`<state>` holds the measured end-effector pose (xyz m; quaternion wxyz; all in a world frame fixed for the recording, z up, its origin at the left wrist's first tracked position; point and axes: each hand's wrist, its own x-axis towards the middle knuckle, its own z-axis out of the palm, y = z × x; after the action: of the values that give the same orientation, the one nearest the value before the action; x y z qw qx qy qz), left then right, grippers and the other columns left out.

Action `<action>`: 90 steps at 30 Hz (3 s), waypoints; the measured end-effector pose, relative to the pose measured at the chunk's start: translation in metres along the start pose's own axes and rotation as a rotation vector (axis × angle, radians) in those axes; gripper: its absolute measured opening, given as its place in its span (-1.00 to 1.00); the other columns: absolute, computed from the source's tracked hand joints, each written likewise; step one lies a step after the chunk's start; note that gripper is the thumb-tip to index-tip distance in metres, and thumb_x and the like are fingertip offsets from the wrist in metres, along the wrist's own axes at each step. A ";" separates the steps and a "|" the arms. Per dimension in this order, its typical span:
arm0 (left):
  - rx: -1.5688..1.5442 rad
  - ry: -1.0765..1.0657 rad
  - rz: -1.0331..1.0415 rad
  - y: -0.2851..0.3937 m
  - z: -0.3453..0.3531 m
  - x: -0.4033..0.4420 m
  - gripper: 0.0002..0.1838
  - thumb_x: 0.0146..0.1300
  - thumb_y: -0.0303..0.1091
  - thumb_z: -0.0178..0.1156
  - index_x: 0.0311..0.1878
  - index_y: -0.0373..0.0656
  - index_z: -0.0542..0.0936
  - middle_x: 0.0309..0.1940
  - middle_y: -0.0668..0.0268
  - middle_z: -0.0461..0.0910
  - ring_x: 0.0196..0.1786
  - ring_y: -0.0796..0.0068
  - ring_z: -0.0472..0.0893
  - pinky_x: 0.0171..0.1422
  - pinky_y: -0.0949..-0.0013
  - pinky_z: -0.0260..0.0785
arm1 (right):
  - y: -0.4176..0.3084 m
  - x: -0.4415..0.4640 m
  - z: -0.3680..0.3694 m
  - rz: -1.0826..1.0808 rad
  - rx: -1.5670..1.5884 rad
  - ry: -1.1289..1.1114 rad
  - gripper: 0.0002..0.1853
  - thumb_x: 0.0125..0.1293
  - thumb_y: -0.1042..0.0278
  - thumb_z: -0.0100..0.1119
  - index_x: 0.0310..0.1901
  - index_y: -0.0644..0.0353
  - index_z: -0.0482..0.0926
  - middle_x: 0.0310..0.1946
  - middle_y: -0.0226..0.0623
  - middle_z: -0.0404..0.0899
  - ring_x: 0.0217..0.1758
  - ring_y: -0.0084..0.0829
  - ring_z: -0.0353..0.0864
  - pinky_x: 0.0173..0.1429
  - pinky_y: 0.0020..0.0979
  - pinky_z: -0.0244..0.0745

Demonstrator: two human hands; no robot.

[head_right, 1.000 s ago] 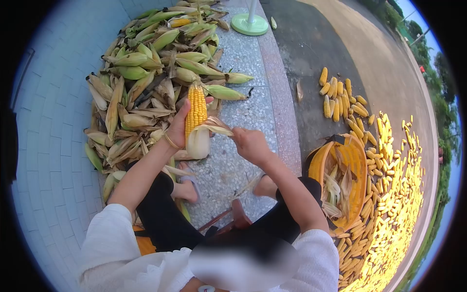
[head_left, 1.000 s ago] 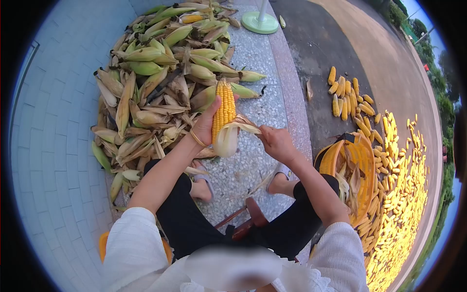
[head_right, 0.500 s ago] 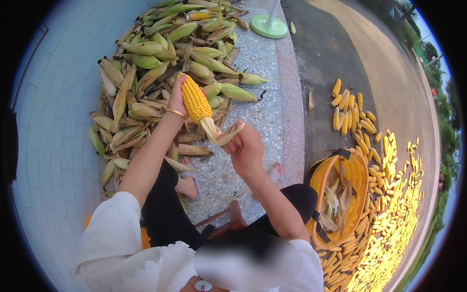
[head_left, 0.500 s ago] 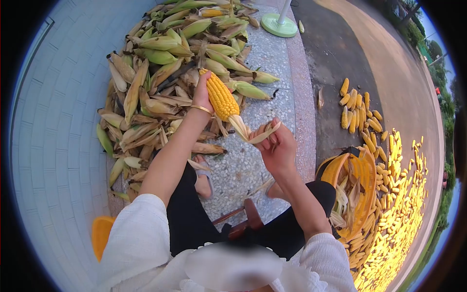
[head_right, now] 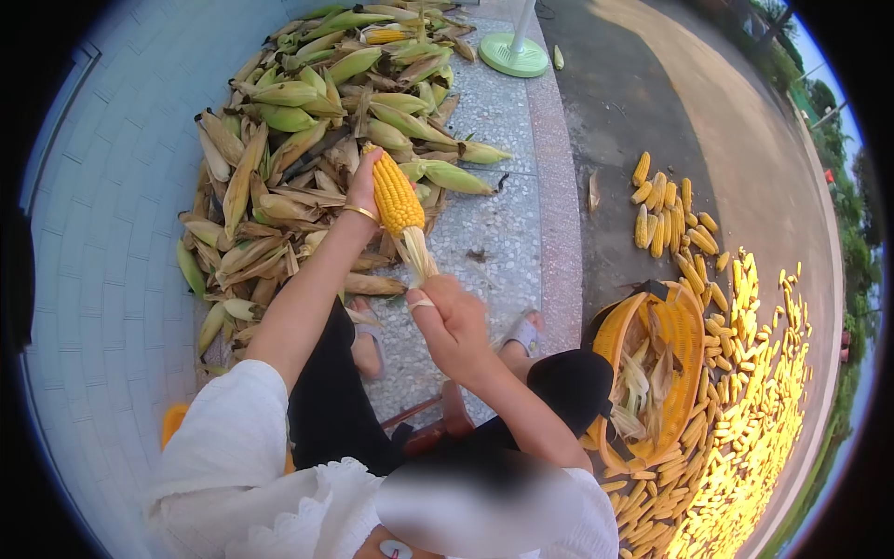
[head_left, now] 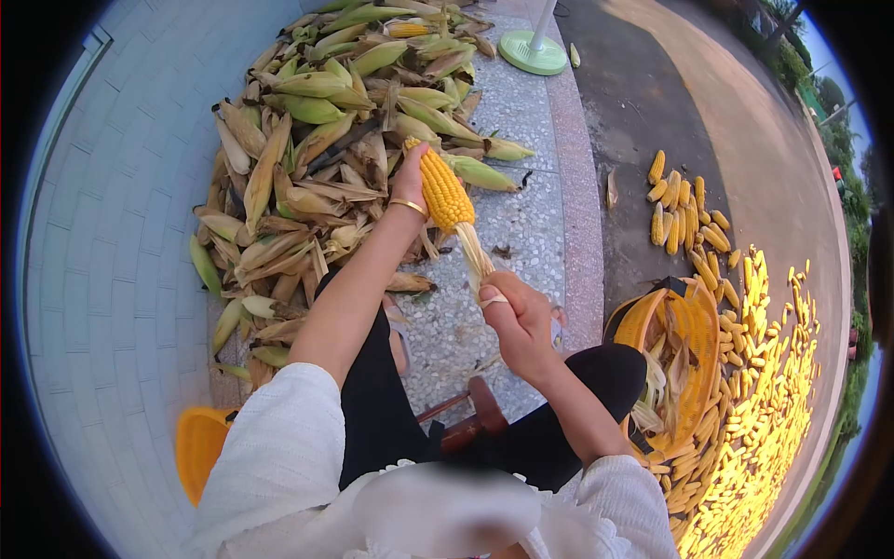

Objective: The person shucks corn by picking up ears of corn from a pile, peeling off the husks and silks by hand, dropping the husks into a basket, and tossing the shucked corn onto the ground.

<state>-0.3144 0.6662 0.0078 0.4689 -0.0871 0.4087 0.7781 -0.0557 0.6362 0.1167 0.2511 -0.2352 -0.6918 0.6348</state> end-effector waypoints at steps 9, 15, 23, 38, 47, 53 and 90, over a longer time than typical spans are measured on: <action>0.199 -0.213 0.381 0.039 0.024 -0.044 -0.62 0.15 -0.04 0.17 -0.24 -0.21 0.44 -0.45 0.19 0.54 -0.39 0.23 0.62 -0.31 0.23 0.51 | 0.060 -0.009 -0.092 0.082 -0.847 -0.269 -0.66 0.16 0.45 0.15 -0.01 0.33 0.44 0.13 0.05 0.38 0.20 0.04 0.34 0.25 -0.12 0.25; 0.255 -0.395 0.363 0.023 0.042 -0.069 -0.70 0.16 -0.18 0.18 -0.28 -0.27 0.48 -0.46 0.22 0.54 -0.47 0.36 0.61 -0.37 0.30 0.50 | 0.077 0.068 -0.016 0.027 -0.355 -0.112 -0.58 0.27 0.27 0.13 0.09 0.34 0.40 0.06 -0.10 0.49 0.13 -0.26 0.46 0.24 -0.25 0.28; 0.203 -0.231 0.239 -0.006 0.014 -0.044 -0.66 0.22 -0.16 0.21 -0.11 -0.21 0.43 -0.31 0.28 0.52 -0.29 0.45 0.58 -0.24 0.42 0.47 | 0.128 0.087 0.034 0.121 -0.363 0.120 -0.71 0.32 0.16 0.09 -0.30 0.29 0.45 -0.60 -0.35 0.52 -0.54 -0.41 0.54 -0.46 -0.30 0.38; 0.394 -0.484 -0.199 0.055 -0.038 -0.039 -0.50 0.13 -0.25 0.15 0.10 -0.30 0.34 -0.24 0.16 0.50 -0.33 0.36 0.58 -0.28 0.33 0.57 | 0.042 0.013 -0.183 -0.404 -1.314 0.020 -0.85 0.13 0.40 0.18 -0.34 0.20 0.41 -0.50 -0.19 0.43 -0.38 -0.11 0.47 -0.32 -0.20 0.35; 0.162 -0.783 -0.463 0.007 0.010 -0.064 -0.41 0.10 -0.20 0.15 0.15 -0.34 0.30 -0.21 0.02 0.50 -0.24 0.22 0.60 -0.28 0.24 0.59 | 0.141 -0.143 -0.419 0.891 -1.525 -0.033 -0.44 0.03 0.16 0.28 0.04 0.30 0.45 -0.03 0.14 0.50 0.09 0.01 0.47 0.18 -0.21 0.36; 0.535 -0.895 -0.376 -0.030 0.041 -0.077 -0.21 -0.03 -0.17 0.25 0.28 -0.22 0.19 -0.20 -0.01 0.49 -0.38 0.19 0.62 -0.30 0.24 0.55 | 0.060 0.044 -0.216 0.392 -0.320 -0.015 -0.44 0.29 -0.02 0.09 0.08 0.35 0.45 -0.13 -0.15 0.59 -0.10 -0.41 0.61 -0.11 -0.39 0.51; 0.605 -0.667 -0.155 -0.061 0.035 -0.064 -0.37 0.21 -0.34 0.07 0.33 -0.22 0.15 0.00 0.19 0.43 -0.06 0.38 0.54 0.02 0.35 0.43 | 0.071 -0.015 -0.262 0.318 -1.079 0.118 -0.71 0.22 0.31 0.07 -0.13 0.36 0.51 -0.37 0.05 0.58 -0.19 -0.01 0.57 -0.10 -0.18 0.45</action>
<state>-0.2224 0.6629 0.0302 0.6361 0.2786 0.4366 0.5719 0.1255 0.8318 0.0629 0.0350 -0.4667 -0.8591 0.2072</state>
